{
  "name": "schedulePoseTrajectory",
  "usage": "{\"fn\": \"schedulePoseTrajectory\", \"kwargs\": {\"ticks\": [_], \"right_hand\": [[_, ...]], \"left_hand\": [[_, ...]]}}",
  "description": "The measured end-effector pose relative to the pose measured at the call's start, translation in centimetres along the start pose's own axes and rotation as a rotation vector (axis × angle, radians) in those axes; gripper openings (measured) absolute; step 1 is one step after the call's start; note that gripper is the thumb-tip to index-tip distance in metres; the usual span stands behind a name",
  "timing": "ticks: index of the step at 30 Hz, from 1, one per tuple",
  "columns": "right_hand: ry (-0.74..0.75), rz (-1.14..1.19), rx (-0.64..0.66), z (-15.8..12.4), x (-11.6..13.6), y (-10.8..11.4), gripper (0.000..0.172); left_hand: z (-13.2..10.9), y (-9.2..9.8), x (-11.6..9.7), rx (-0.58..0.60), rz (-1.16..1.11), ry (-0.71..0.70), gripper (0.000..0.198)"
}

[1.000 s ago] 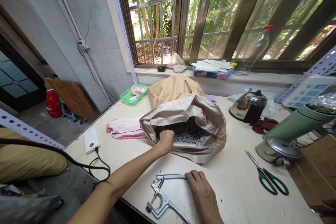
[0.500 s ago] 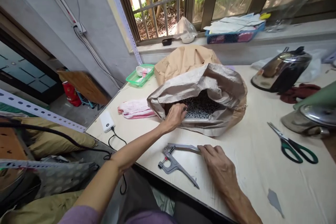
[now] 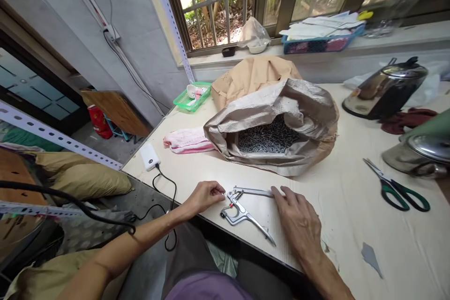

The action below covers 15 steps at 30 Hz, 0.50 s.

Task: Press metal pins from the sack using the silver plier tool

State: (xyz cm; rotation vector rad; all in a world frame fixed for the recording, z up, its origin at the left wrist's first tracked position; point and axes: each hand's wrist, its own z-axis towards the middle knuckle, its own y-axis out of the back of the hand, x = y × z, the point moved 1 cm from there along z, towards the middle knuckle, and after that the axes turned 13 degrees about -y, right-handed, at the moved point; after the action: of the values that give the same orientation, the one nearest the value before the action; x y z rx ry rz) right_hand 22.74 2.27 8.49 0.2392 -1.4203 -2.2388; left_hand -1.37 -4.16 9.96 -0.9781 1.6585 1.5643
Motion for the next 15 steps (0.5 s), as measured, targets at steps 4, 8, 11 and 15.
{"fn": "schedulePoseTrajectory", "kwargs": {"ticks": [4,8,11,15], "right_hand": [[0.050,0.131,0.064,-1.7,2.1,0.9,0.026],[0.078,0.201,0.159,-3.5,3.3,0.3,0.022],[0.071,0.227,0.166,-4.4,3.4,-0.7,0.020],[0.073,0.253,0.138,-5.1,3.3,-1.5,0.020]], "left_hand": [[-0.9,-1.1,0.4,0.050,-0.060,0.073,0.018],[-1.2,-1.9,0.5,0.062,-0.077,0.082,0.021],[-1.0,-2.1,0.7,0.069,-0.023,0.106,0.020],[-0.7,-2.0,0.6,0.094,0.076,0.134,0.016]]}}
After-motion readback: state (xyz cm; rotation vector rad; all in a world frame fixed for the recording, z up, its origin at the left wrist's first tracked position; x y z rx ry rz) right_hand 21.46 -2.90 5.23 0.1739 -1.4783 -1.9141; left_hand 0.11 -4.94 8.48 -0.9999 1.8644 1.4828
